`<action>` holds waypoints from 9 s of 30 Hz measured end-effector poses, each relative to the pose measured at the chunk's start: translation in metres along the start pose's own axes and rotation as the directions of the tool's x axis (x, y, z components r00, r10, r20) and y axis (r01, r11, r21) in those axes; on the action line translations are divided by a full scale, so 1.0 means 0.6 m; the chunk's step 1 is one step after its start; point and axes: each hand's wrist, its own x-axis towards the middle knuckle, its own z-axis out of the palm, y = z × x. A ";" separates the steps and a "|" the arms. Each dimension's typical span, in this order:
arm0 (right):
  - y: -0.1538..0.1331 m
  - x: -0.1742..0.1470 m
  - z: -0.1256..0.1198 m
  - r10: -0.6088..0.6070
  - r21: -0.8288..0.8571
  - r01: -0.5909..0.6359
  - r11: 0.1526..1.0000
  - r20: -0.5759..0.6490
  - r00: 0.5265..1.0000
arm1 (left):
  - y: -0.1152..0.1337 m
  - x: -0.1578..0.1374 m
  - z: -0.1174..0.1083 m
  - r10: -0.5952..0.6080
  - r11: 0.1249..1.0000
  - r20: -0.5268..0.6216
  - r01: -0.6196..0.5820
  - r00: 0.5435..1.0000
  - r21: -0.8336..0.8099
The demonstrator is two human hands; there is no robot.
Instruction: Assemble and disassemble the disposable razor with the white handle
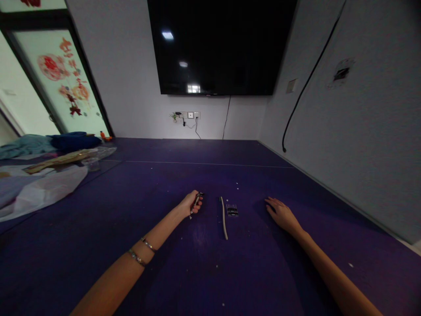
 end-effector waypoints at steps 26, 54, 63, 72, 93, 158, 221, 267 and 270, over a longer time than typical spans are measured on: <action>-0.001 -0.001 -0.003 0.007 -0.005 -0.007 1.000 0.019 1.000 | -0.006 -0.006 0.011 0.030 1.000 -0.024 -0.030 0.999 0.001; -0.088 -0.003 -0.080 -0.005 0.147 0.029 0.989 -0.163 0.987 | 0.026 -0.077 0.080 0.593 0.756 0.232 -0.632 0.771 0.170; -0.322 -0.042 -0.103 -0.094 0.138 0.058 0.989 0.272 0.958 | 0.020 -0.091 0.092 0.607 0.762 0.217 -0.638 0.764 0.114; -0.363 -0.033 -0.075 -0.057 0.013 0.056 0.998 0.307 0.950 | 0.011 -0.102 0.095 0.599 0.752 0.239 -0.639 0.764 0.161; -0.221 -0.019 -0.240 -0.247 0.595 0.238 0.767 -0.067 0.967 | 0.012 -0.138 0.110 0.664 0.705 0.217 -0.696 0.716 0.138; -0.238 -0.043 -0.264 -0.225 0.584 0.284 0.761 -0.173 0.959 | 0.013 -0.180 0.124 0.698 0.658 0.293 -0.746 0.654 0.097; -0.226 -0.044 -0.260 -0.291 0.576 0.337 0.745 -0.174 0.941 | 0.015 -0.188 0.127 0.710 0.643 0.267 -0.755 0.651 0.129; -0.304 -0.055 -0.237 0.046 0.985 -0.174 0.003 0.173 0.984 | 0.002 -0.171 0.124 0.708 0.668 0.228 -0.738 0.669 0.091; -0.335 -0.066 -0.234 -0.014 0.913 -0.310 -0.264 0.318 0.948 | -0.003 -0.159 0.125 0.723 0.672 0.106 -0.730 0.683 0.125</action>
